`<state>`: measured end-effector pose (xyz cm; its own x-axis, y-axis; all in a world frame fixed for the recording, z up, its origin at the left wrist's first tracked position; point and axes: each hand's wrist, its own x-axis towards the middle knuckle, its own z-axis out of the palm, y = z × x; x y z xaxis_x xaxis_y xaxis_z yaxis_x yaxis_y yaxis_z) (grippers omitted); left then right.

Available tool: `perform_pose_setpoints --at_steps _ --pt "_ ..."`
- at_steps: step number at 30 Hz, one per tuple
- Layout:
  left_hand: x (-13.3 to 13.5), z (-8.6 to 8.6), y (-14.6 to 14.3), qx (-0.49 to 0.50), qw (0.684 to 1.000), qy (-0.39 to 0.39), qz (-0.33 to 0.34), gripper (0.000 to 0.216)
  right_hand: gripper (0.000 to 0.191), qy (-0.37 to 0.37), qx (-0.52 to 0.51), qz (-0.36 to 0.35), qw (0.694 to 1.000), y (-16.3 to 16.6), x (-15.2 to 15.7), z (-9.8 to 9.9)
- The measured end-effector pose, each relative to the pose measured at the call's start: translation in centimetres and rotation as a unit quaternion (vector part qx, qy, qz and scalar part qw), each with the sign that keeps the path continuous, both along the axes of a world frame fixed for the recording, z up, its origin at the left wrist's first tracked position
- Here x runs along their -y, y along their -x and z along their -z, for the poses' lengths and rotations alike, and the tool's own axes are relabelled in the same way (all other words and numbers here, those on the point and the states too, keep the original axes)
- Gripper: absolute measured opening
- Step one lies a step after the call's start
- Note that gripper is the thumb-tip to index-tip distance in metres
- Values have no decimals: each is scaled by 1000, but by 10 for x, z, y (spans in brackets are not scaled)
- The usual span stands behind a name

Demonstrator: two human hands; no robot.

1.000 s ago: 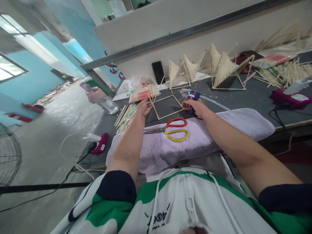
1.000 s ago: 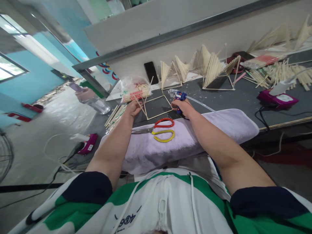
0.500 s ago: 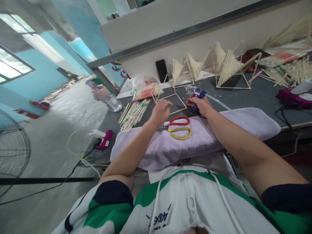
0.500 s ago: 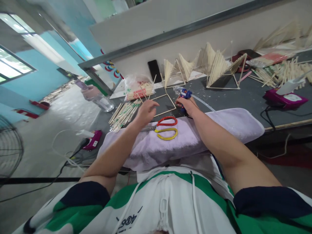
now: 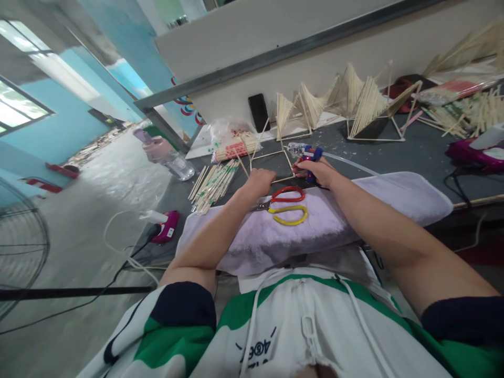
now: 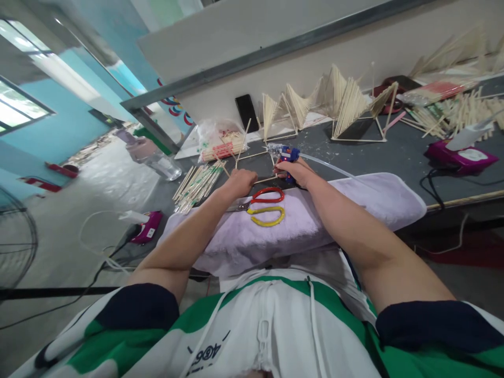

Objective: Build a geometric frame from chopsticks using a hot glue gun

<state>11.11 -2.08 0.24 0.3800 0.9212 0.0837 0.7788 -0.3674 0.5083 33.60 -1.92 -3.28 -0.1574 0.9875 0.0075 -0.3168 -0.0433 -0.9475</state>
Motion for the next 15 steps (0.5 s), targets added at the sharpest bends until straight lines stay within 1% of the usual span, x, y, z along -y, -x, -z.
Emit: perform_pose_setpoints --at_steps 4,7,10,12,13,14,15 --pt "3 -1 12 23 1000 -3 7 30 19 12 -1 -69 998 1 8 -2" --pt "10 -2 18 20 1000 0 8 29 23 1 12 -87 996 0 10 -3" --pt "22 -7 20 4 999 -8 45 29 20 -15 15 -52 998 -1 10 -3" --pt "30 -13 23 54 995 -41 73 32 16 -15 3 -11 1000 -3 11 -4" --pt "32 -17 28 93 991 -66 72 34 13 -16 -4 6 1000 -4 11 -5" --pt "32 -21 36 132 985 -97 55 36 11 -20 -15 18 1000 -5 12 -7" --pt "31 -25 47 163 978 -128 20 36 10 -26 -27 24 999 -8 13 -9"
